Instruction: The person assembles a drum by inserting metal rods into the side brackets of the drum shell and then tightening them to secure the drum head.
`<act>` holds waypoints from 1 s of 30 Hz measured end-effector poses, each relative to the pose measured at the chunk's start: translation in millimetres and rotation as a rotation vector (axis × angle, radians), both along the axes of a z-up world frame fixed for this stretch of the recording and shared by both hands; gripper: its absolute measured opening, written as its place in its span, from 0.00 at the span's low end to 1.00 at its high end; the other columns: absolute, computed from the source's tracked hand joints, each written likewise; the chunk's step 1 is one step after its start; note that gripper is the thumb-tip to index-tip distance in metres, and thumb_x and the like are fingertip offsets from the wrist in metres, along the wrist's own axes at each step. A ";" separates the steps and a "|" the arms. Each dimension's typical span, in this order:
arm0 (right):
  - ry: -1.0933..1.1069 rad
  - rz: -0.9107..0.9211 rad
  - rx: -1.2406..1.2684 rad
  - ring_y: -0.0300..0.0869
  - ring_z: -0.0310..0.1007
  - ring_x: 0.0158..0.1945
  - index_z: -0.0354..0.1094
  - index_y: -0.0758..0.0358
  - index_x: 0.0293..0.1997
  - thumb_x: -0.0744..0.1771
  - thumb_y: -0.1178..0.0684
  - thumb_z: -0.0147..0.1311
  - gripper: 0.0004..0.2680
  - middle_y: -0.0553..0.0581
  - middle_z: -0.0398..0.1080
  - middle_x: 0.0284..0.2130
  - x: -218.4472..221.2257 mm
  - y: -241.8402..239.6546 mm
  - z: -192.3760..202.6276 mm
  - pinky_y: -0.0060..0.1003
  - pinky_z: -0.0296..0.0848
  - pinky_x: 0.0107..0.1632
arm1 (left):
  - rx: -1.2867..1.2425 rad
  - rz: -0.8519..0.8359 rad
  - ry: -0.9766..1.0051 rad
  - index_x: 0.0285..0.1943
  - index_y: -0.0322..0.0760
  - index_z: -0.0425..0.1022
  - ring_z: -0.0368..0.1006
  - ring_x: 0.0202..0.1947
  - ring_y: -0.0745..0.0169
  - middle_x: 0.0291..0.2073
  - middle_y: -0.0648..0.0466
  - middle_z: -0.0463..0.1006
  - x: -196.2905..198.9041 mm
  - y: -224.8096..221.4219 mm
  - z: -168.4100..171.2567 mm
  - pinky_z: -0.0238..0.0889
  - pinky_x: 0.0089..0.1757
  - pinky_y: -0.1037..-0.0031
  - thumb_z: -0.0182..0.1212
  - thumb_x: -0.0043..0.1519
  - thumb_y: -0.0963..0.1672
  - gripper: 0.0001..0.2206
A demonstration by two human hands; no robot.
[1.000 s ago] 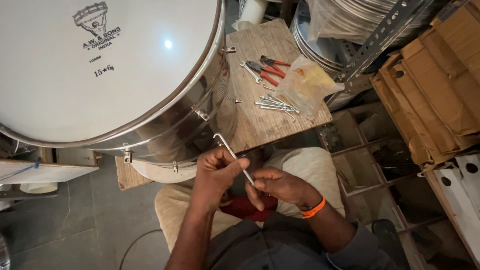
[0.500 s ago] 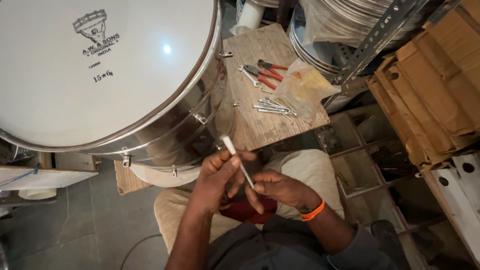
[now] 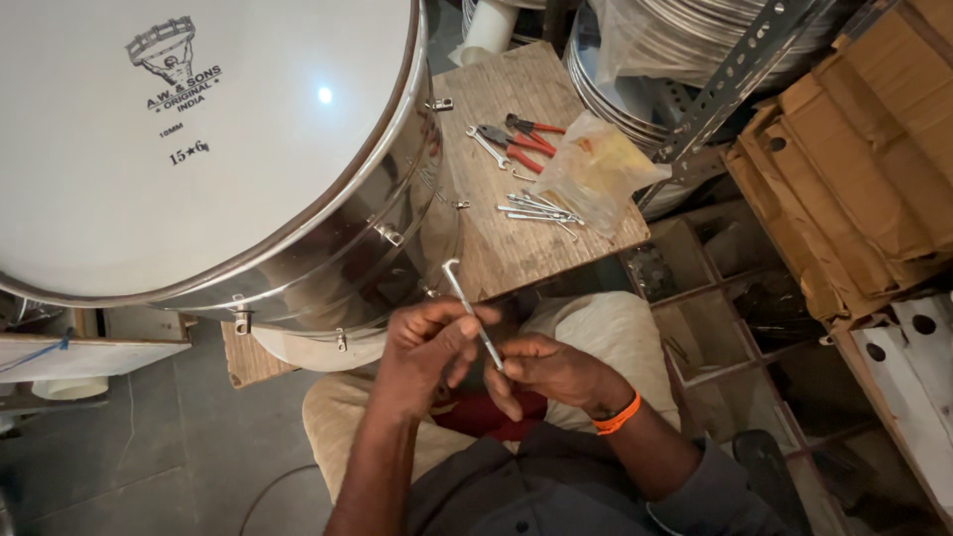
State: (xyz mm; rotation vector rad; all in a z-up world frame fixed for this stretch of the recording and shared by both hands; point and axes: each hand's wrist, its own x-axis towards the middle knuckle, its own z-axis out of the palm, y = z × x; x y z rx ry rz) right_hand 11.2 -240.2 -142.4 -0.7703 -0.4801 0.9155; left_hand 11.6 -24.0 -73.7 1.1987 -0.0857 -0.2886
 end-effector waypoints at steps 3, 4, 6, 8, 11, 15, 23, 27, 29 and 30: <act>-0.032 -0.020 -0.032 0.41 0.73 0.34 0.70 0.67 0.43 0.73 0.43 0.50 0.14 0.56 0.72 0.29 0.9 -0.1 2.1 0.36 0.71 0.41 | 0.011 0.109 -0.076 0.40 0.26 0.75 0.58 0.15 0.76 0.19 0.58 0.71 4.0 -3.0 -8.6 0.48 0.19 0.81 0.68 0.66 0.39 0.07; -0.043 -0.025 -0.034 0.40 0.73 0.34 0.70 0.67 0.43 0.73 0.43 0.49 0.14 0.55 0.72 0.29 1.0 0.1 2.9 0.36 0.71 0.41 | 0.002 0.140 -0.082 0.39 0.26 0.72 0.56 0.15 0.77 0.19 0.58 0.70 4.7 -3.8 -8.1 0.47 0.19 0.82 0.69 0.67 0.38 0.09; -0.016 -0.010 -0.029 0.40 0.73 0.33 0.70 0.67 0.44 0.72 0.43 0.50 0.14 0.56 0.71 0.29 0.8 0.7 3.9 0.36 0.71 0.40 | -0.053 0.034 0.057 0.41 0.30 0.78 0.58 0.12 0.77 0.16 0.58 0.72 4.2 -1.7 -0.8 0.48 0.17 0.82 0.64 0.64 0.41 0.05; 0.000 -0.006 -0.006 0.41 0.73 0.33 0.69 0.67 0.44 0.72 0.44 0.50 0.13 0.56 0.71 0.29 0.3 -0.1 3.0 0.35 0.70 0.40 | -0.060 -0.039 0.141 0.42 0.32 0.82 0.60 0.11 0.76 0.15 0.59 0.73 6.0 -1.9 5.0 0.50 0.17 0.82 0.62 0.62 0.42 0.07; 0.008 -0.003 0.025 0.40 0.72 0.34 0.68 0.66 0.43 0.73 0.44 0.50 0.13 0.56 0.71 0.30 -1.0 0.0 -0.4 0.35 0.70 0.41 | -0.010 -0.022 0.075 0.41 0.31 0.80 0.62 0.13 0.76 0.18 0.58 0.74 4.4 -1.4 -0.9 0.51 0.18 0.81 0.63 0.63 0.41 0.05; 0.000 -0.002 0.022 0.41 0.72 0.34 0.68 0.67 0.43 0.73 0.43 0.50 0.14 0.56 0.71 0.30 -0.1 -0.8 1.3 0.36 0.70 0.41 | -0.049 0.073 -0.074 0.37 0.28 0.74 0.58 0.16 0.77 0.21 0.57 0.72 6.2 -4.0 -10.1 0.48 0.19 0.82 0.67 0.67 0.38 0.07; 0.000 -0.026 0.040 0.41 0.72 0.34 0.67 0.66 0.42 0.73 0.42 0.50 0.14 0.55 0.70 0.31 -2.0 -0.1 3.1 0.36 0.69 0.41 | 0.035 -0.039 0.029 0.41 0.30 0.79 0.61 0.16 0.76 0.18 0.58 0.73 5.7 -4.8 1.3 0.52 0.20 0.81 0.64 0.64 0.40 0.04; -0.002 -0.018 0.020 0.41 0.72 0.34 0.67 0.66 0.42 0.73 0.42 0.49 0.14 0.56 0.71 0.30 -1.7 -2.4 2.3 0.36 0.69 0.41 | 0.007 0.030 -0.029 0.38 0.26 0.74 0.59 0.17 0.76 0.19 0.58 0.71 6.7 -6.4 -7.2 0.50 0.20 0.81 0.68 0.66 0.39 0.08; 0.000 -0.026 0.040 0.41 0.71 0.34 0.67 0.66 0.42 0.73 0.43 0.49 0.14 0.56 0.70 0.30 -2.6 -2.3 3.0 0.35 0.68 0.41 | -0.055 -0.052 0.028 0.42 0.31 0.77 0.60 0.15 0.77 0.18 0.59 0.72 8.0 -7.4 -0.4 0.52 0.20 0.82 0.65 0.65 0.41 0.05; 0.008 -0.032 0.056 0.40 0.71 0.34 0.67 0.66 0.42 0.73 0.43 0.50 0.14 0.55 0.70 0.30 -3.8 -1.9 3.2 0.35 0.68 0.40 | -0.081 -0.112 0.061 0.45 0.35 0.80 0.60 0.14 0.77 0.17 0.59 0.72 7.5 -5.5 3.9 0.52 0.20 0.82 0.64 0.64 0.43 0.06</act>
